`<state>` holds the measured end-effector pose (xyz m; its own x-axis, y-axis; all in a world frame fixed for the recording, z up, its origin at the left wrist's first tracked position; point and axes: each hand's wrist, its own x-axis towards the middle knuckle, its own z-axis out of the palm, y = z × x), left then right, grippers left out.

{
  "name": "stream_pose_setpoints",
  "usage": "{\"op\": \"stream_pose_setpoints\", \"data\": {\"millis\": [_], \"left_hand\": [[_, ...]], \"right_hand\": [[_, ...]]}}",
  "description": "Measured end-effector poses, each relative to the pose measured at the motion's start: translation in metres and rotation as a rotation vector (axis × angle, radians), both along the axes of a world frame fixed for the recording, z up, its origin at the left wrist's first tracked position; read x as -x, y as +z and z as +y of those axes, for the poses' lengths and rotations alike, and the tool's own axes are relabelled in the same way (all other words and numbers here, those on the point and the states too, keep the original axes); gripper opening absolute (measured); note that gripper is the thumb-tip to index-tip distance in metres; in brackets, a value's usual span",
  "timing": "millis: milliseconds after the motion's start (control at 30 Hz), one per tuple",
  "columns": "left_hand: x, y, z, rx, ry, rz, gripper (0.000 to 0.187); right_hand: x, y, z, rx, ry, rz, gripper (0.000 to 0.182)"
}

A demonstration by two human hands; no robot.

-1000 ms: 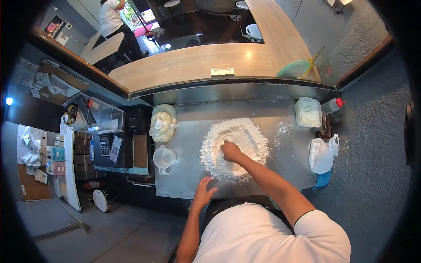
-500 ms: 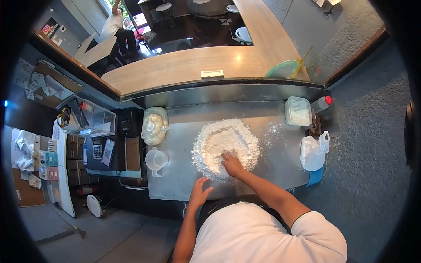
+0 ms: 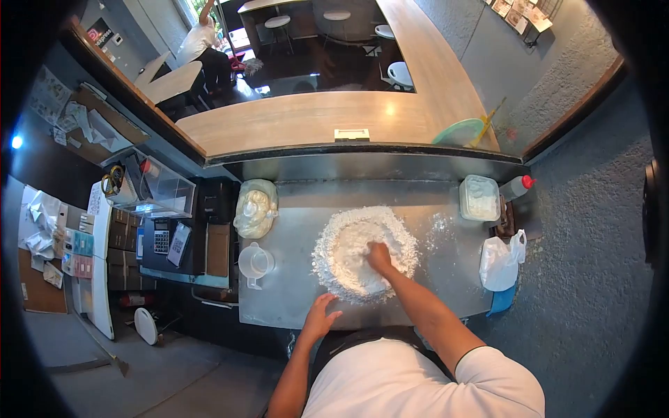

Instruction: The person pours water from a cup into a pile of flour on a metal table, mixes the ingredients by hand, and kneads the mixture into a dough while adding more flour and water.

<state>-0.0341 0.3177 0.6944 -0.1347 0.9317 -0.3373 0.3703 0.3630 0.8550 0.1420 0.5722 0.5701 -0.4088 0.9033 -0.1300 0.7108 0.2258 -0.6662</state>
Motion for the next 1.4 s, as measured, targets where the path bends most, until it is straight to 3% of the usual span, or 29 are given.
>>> {"op": "stream_pose_setpoints", "data": {"millis": [67,100,167,200,300,367,433,533,567,633,667,700,767,867,900,1000,1100,1133,1200,1300,1367,1400], "left_hand": [[0.006,0.003,0.000,-0.007,0.028,0.050,0.052],[0.010,0.005,-0.003,-0.010,0.031,0.047,0.052],[0.017,0.013,-0.003,0.069,0.149,-0.147,0.051],[0.019,0.015,-0.006,0.079,0.155,-0.151,0.051],[0.025,0.023,-0.008,0.075,0.212,-0.172,0.051],[0.027,0.029,-0.006,0.144,0.219,-0.157,0.051],[0.030,0.035,-0.008,0.164,0.242,-0.217,0.051],[0.034,0.029,-0.015,0.160,0.301,-0.311,0.051],[0.033,0.025,-0.018,0.142,0.339,-0.346,0.051],[0.029,0.029,-0.014,0.180,0.327,-0.327,0.051],[0.028,0.031,-0.010,0.212,0.315,-0.305,0.052],[0.027,0.032,-0.006,0.209,0.306,-0.303,0.052],[0.022,0.030,-0.004,0.235,0.242,-0.268,0.052],[0.015,0.017,-0.002,0.221,0.240,-0.297,0.053],[0.012,0.013,-0.002,0.226,0.232,-0.298,0.053],[0.006,0.010,0.001,0.278,0.165,-0.211,0.052],[0.002,0.019,0.018,0.232,0.147,-0.215,0.052],[0.002,0.021,0.019,0.197,0.150,-0.212,0.051],[0.006,0.029,0.023,0.164,0.160,-0.207,0.050],[0.036,0.083,0.043,-0.044,0.308,-0.203,0.045],[0.055,0.205,0.069,-0.260,0.462,-0.041,0.037],[0.082,0.258,0.068,-0.559,0.462,0.029,0.035]], "right_hand": [[0.001,0.025,-0.016,0.130,0.085,-0.277,0.029],[0.001,0.025,-0.016,0.127,0.087,-0.280,0.029],[-0.002,0.008,-0.002,-0.126,-0.127,-0.063,0.041],[0.001,0.014,0.014,0.137,-0.127,-0.200,0.053],[0.037,0.007,0.008,0.098,-0.065,-0.184,0.068],[0.033,-0.002,-0.006,0.179,0.067,-0.217,0.069],[0.007,-0.005,-0.017,0.179,0.443,-0.275,0.070],[-0.008,0.010,0.037,0.323,0.675,-0.508,0.058],[0.001,0.019,0.034,0.327,0.671,-0.508,0.058],[0.034,0.047,0.018,0.242,0.080,-0.439,0.057],[0.039,-0.001,0.007,0.144,0.043,-0.279,0.060],[0.041,-0.018,-0.019,-0.144,0.131,-0.280,0.059],[0.032,0.031,-0.038,0.033,0.391,-0.320,0.065],[0.012,0.060,-0.018,0.252,0.424,-0.314,0.063],[0.003,0.070,-0.014,0.258,0.416,-0.315,0.063],[-0.013,0.075,-0.013,0.148,-0.083,-0.380,0.069],[-0.004,0.017,-0.032,0.100,0.011,-0.418,0.075],[-0.001,0.036,-0.024,0.260,0.096,-0.316,0.074],[-0.001,0.053,-0.017,0.189,0.087,-0.313,0.074],[-0.007,0.064,-0.009,0.129,0.106,-0.372,0.077],[-0.013,0.049,-0.010,0.103,0.163,-0.374,0.079],[-0.013,0.047,-0.011,0.092,0.161,-0.356,0.078]]}}
